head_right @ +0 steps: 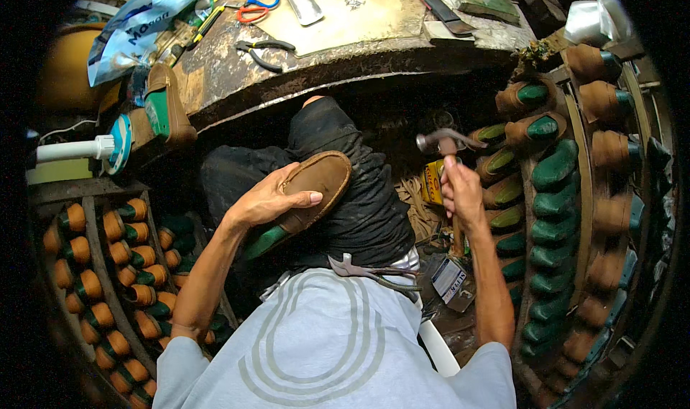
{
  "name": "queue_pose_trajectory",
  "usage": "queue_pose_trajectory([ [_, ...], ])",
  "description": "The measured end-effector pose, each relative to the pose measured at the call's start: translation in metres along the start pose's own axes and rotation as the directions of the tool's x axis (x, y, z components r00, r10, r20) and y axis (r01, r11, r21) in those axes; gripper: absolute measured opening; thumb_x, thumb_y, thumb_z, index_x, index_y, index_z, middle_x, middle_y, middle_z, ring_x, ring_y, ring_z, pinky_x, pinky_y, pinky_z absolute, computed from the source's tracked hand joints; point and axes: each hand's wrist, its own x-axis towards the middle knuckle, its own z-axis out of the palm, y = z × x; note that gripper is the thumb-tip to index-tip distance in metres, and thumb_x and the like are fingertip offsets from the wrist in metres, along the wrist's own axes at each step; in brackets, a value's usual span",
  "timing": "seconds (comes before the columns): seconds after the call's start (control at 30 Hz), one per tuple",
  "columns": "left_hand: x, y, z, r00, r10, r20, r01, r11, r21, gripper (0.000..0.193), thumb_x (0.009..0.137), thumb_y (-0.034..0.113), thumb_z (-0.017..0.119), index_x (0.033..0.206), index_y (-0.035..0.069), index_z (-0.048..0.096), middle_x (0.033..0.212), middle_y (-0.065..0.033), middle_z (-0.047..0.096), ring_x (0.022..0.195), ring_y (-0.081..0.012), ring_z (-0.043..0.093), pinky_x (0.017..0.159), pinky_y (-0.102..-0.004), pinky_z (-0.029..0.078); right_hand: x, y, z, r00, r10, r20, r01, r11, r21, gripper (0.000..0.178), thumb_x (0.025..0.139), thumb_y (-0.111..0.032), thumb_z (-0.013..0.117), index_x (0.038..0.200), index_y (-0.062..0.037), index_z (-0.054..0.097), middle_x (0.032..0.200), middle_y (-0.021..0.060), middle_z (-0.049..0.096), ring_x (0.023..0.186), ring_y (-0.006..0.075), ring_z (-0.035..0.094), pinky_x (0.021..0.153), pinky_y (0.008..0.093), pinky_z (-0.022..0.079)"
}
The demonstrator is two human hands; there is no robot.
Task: The person uses a hammer and pliers to tap and adjust the sole and heel of a brown loafer with a green heel. They repeatedly reposition the shoe, tap along the sole edge, and use pliers to press or align parts of the sole. The person then picks up a second matching loafer and continues similar tapping and pressing actions on its sole and heel.
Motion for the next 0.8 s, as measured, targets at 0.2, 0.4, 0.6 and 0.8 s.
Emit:
queue_pose_trajectory([
  [0.2, 0.001, -0.018, 0.003, 1.000, 0.019, -0.004, -0.019, 0.989, -0.146, 0.081, 0.098, 0.046, 0.097, 0.151, -0.007, 0.066, 0.139, -0.0184, 0.078, 0.129, -0.0241, 0.073, 0.113, -0.0379, 0.058, -0.021, -0.108, 0.061, 0.988, 0.077, 0.137, -0.074, 0.997, -0.027, 0.051, 0.120, -0.058, 0.062, 0.095, -0.0133, 0.061, 0.065, -0.0095, 0.043, 0.046, 0.0026, 0.039, 0.041, 0.0240, 0.033],
  [0.4, 0.001, -0.022, 0.002, 1.000, 0.016, 0.014, -0.015, 0.998, -0.065, 0.083, 0.098, 0.050, 0.095, 0.151, -0.007, 0.066, 0.141, -0.0211, 0.077, 0.129, -0.0274, 0.074, 0.114, -0.0400, 0.058, 0.007, -0.120, 0.083, 0.889, 0.109, 0.446, 0.001, 0.971, -0.238, 0.057, 0.118, -0.064, 0.064, 0.092, -0.0131, 0.062, 0.065, -0.0105, 0.043, 0.047, 0.0021, 0.035, 0.041, 0.0256, 0.027],
  [0.6, 0.014, -0.030, -0.004, 0.995, -0.031, 0.090, 0.038, 0.996, -0.076, 0.083, 0.102, 0.042, 0.093, 0.161, -0.007, 0.060, 0.145, -0.0178, 0.076, 0.130, -0.0231, 0.073, 0.115, -0.0380, 0.059, -0.017, -0.132, 0.107, 0.876, -0.171, 0.450, 0.385, 0.812, -0.440, 0.051, 0.121, -0.048, 0.066, 0.094, -0.0047, 0.063, 0.072, -0.0049, 0.046, 0.062, 0.0079, 0.045, 0.056, 0.0330, 0.038],
  [0.8, 0.015, -0.024, -0.011, 0.988, -0.008, 0.151, 0.010, 1.000, -0.012, 0.091, 0.097, 0.054, 0.094, 0.155, -0.009, 0.065, 0.139, -0.0187, 0.079, 0.125, -0.0234, 0.074, 0.110, -0.0367, 0.059, -0.037, -0.112, 0.100, 0.708, -0.425, 0.564, 0.690, 0.242, -0.683, 0.021, 0.111, -0.024, 0.076, 0.115, -0.0028, 0.078, 0.074, 0.0205, 0.069, 0.069, 0.0449, 0.073, 0.064, 0.0522, 0.056],
])
